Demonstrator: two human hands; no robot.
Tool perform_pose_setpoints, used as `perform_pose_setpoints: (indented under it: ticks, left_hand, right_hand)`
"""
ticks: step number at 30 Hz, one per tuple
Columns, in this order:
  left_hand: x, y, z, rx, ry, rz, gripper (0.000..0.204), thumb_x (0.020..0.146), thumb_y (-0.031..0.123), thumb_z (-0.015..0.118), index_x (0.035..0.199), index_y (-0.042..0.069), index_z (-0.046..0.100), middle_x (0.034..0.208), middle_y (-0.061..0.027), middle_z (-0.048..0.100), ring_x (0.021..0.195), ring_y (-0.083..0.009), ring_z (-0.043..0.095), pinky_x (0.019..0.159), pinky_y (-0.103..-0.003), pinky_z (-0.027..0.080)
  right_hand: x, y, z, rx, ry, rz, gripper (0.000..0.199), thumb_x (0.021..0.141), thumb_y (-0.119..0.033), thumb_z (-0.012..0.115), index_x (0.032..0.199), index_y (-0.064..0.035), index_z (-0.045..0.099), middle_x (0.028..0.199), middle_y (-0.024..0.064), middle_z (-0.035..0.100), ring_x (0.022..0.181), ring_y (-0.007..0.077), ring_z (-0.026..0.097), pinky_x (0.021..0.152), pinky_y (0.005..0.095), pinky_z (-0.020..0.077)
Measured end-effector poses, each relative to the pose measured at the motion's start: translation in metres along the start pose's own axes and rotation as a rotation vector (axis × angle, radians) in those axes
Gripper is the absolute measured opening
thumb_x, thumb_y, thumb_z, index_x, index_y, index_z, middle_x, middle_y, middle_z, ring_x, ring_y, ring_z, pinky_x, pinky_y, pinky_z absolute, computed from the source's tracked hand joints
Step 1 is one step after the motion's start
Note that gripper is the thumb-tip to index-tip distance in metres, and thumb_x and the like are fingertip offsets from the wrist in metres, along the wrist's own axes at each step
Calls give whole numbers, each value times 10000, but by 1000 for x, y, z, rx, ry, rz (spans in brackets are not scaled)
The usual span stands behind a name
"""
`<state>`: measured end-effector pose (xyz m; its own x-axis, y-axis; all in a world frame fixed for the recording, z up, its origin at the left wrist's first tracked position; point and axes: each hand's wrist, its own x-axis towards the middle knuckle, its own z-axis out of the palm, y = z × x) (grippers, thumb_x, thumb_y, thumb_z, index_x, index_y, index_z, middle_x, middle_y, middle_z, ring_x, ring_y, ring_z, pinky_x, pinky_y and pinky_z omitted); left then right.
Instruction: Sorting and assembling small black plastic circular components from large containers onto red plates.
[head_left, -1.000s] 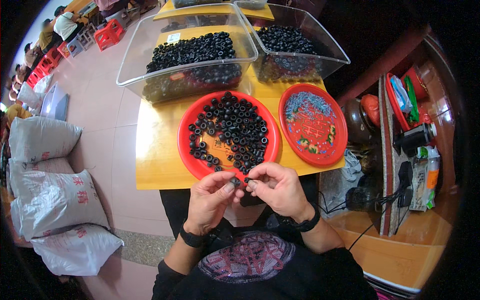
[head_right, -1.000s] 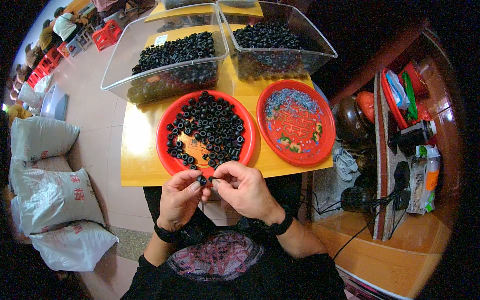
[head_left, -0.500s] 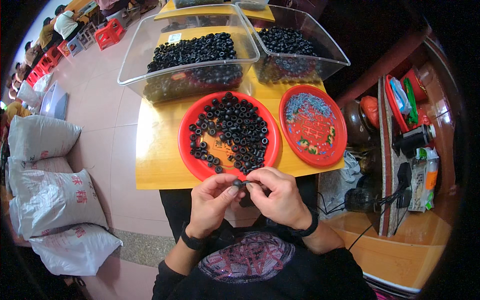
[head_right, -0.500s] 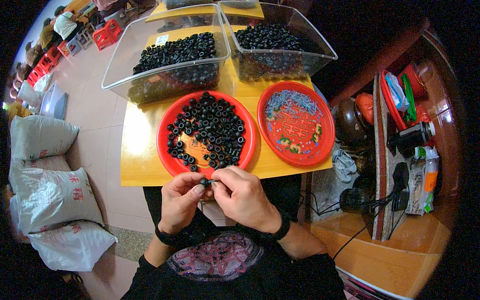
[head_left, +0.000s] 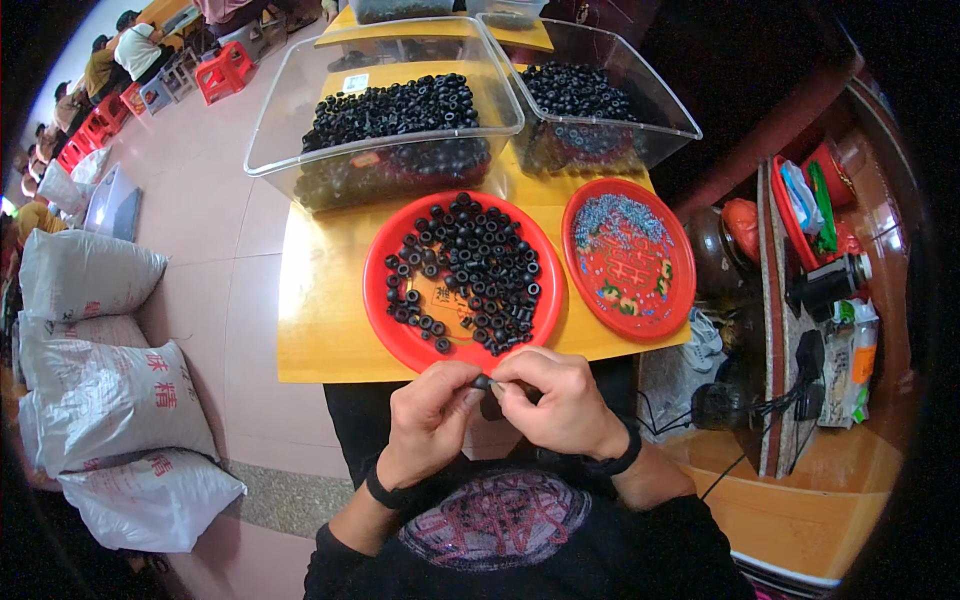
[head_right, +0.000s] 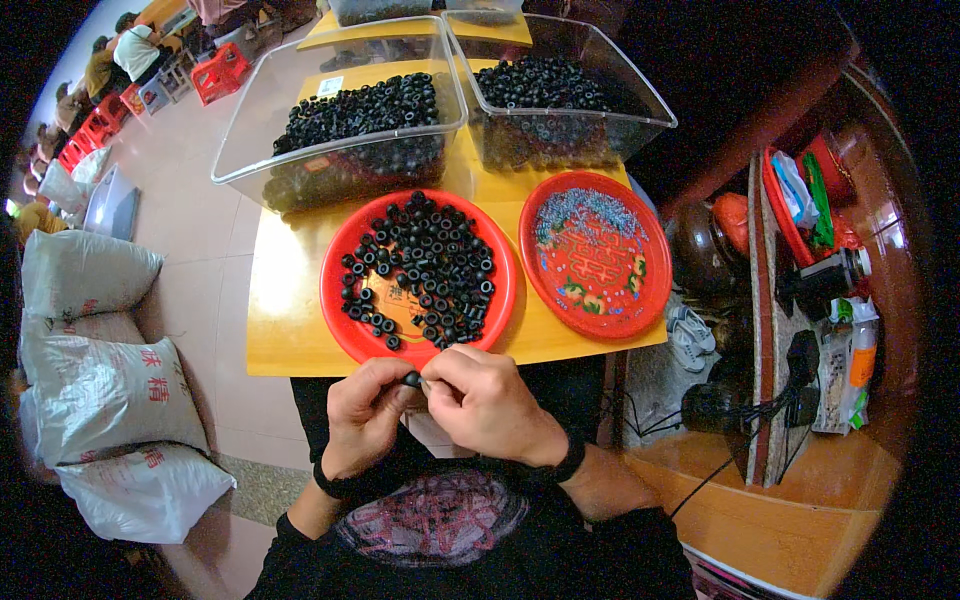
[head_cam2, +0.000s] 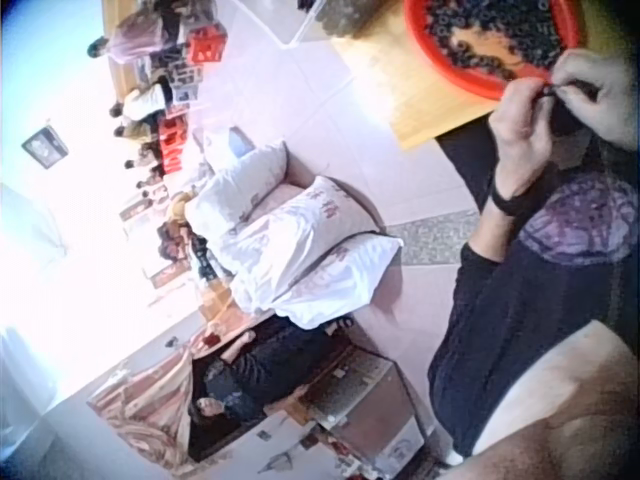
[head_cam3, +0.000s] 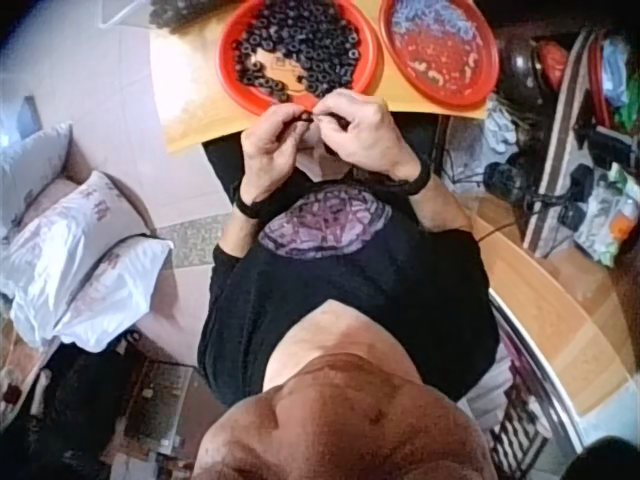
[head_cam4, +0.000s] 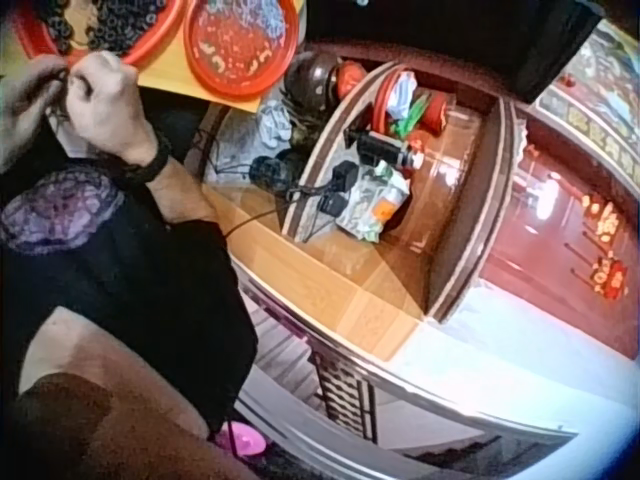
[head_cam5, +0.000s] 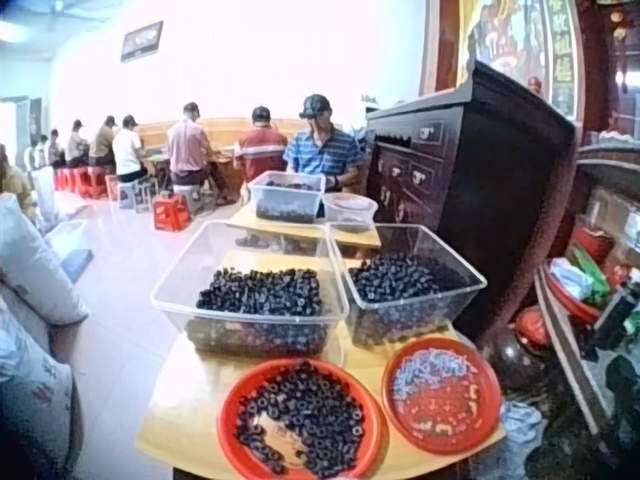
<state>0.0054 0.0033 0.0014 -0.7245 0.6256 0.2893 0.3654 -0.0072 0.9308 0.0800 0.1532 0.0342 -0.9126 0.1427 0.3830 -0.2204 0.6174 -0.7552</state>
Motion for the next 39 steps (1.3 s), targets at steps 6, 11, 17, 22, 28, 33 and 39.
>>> perform_pose_setpoints:
  ticks: [6,11,17,22,28,33,39]
  left_hand:
    - [0,5,0,-100,-26,-87,159,731,-57,608,885,-23,586,709,-92,579,617,-136,582,563,-231,451]
    - [0,0,8,-29,11,-81,139,742,-50,605,878,-24,591,684,-86,579,592,-122,568,541,-234,444]
    - [4,0,13,-25,5,-118,131,752,-56,584,880,-26,590,702,-84,587,636,-116,573,579,-234,452]
    - [0,2,12,-42,-54,-135,135,756,-56,576,886,-21,590,742,-57,572,666,-97,553,602,-223,441]
    - [4,-1,16,63,-63,79,205,706,-69,600,897,5,588,731,-76,510,694,-200,499,609,-286,397]
    - [-1,-6,20,118,-25,139,269,637,-64,649,883,44,631,862,-85,474,763,-223,478,632,-302,393]
    - [2,-1,20,-131,-112,80,294,692,-54,630,977,14,603,925,-106,486,854,-212,504,719,-284,430]
  right_hand:
    - [2,1,-5,639,-115,490,84,716,27,577,800,16,578,668,89,567,609,109,565,537,249,445]
    - [4,10,0,79,-58,61,67,717,26,589,784,17,588,684,112,584,617,192,597,558,296,463]
    - [10,20,-5,47,-141,14,78,715,39,587,791,24,582,700,125,587,631,208,606,572,294,469]
    - [10,31,-20,755,-431,573,63,805,22,571,867,11,578,754,46,602,664,98,591,595,220,492]
    - [-4,51,-11,973,-473,598,143,839,-4,541,979,26,541,860,60,597,753,125,609,661,255,516]
    - [-12,52,-10,1204,-546,564,317,867,-35,506,1174,42,484,1068,90,562,965,156,564,828,291,496]
    - [-16,44,-11,1089,-505,542,256,865,-28,501,1106,50,541,1008,47,582,936,120,554,804,270,486]
